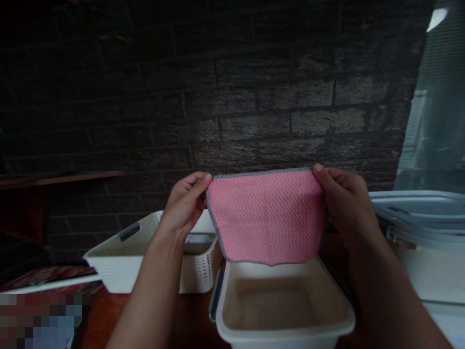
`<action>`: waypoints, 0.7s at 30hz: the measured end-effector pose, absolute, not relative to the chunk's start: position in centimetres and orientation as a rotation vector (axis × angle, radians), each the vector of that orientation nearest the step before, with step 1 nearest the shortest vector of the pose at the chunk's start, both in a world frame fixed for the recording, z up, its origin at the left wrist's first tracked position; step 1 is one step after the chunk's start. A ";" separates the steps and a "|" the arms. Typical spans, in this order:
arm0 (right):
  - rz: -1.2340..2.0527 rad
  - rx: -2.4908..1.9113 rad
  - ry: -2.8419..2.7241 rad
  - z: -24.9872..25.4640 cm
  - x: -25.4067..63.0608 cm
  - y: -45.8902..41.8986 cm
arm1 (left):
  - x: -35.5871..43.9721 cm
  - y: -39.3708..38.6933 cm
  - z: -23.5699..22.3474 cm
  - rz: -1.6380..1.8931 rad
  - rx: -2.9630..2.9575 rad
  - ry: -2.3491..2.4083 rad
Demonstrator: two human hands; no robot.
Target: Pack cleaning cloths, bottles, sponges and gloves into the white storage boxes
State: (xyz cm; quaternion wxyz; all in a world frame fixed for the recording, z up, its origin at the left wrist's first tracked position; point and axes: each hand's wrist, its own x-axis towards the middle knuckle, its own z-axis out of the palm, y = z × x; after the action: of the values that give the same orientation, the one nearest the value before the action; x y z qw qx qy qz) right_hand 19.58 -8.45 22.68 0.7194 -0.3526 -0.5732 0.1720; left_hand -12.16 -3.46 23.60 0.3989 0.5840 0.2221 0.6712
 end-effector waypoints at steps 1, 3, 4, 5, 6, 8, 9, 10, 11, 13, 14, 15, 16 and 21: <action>0.361 -0.779 -1.265 22.7 19.6 -8.5 | -12.1 -3.4 23.6 1.724 1.471 0.561; 0.336 -0.767 -1.262 22.8 19.5 -8.5 | -12.0 -3.2 23.7 1.770 1.449 0.549; 0.329 -0.762 -1.265 22.8 19.5 -8.5 | -12.0 -3.2 23.7 1.790 1.436 0.539; 0.323 -0.760 -1.268 22.8 19.4 -8.5 | -11.9 -3.2 23.8 1.809 1.423 0.526; 0.323 -0.759 -1.271 22.8 19.4 -8.5 | -11.7 -3.3 23.9 1.823 1.412 0.512; 0.324 -0.757 -1.273 22.8 19.3 -8.5 | -11.5 -3.5 24.0 1.854 1.391 0.479; 0.325 -0.758 -1.272 22.8 19.3 -8.5 | -11.4 -3.6 24.0 1.870 1.385 0.468; 0.323 -0.760 -1.272 22.8 19.3 -8.5 | -11.3 -3.7 24.1 1.888 1.382 0.465; 0.320 -0.762 -1.274 22.8 19.3 -8.5 | -11.2 -3.8 24.1 1.906 1.382 0.465; 0.313 -0.764 -1.275 22.9 19.3 -8.5 | -11.1 -4.0 24.1 1.922 1.393 0.474; 0.308 -0.764 -1.271 22.9 19.3 -8.5 | -11.2 -4.0 24.1 1.917 1.400 0.478; 0.303 -0.766 -1.266 22.9 19.2 -8.5 | -11.2 -4.0 24.0 1.908 1.404 0.477; 0.300 -0.769 -1.263 22.9 19.2 -8.5 | -11.2 -4.1 24.0 1.900 1.409 0.476; 0.293 -0.768 -1.267 22.8 19.3 -8.4 | -10.7 -4.3 23.9 1.950 1.420 0.477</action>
State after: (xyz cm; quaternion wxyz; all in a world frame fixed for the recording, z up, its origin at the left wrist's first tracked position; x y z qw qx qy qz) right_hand 19.33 -8.39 22.82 0.7283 -0.3487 -0.5748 0.1330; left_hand -10.72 -4.28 23.86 0.3347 0.5442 0.1828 0.7473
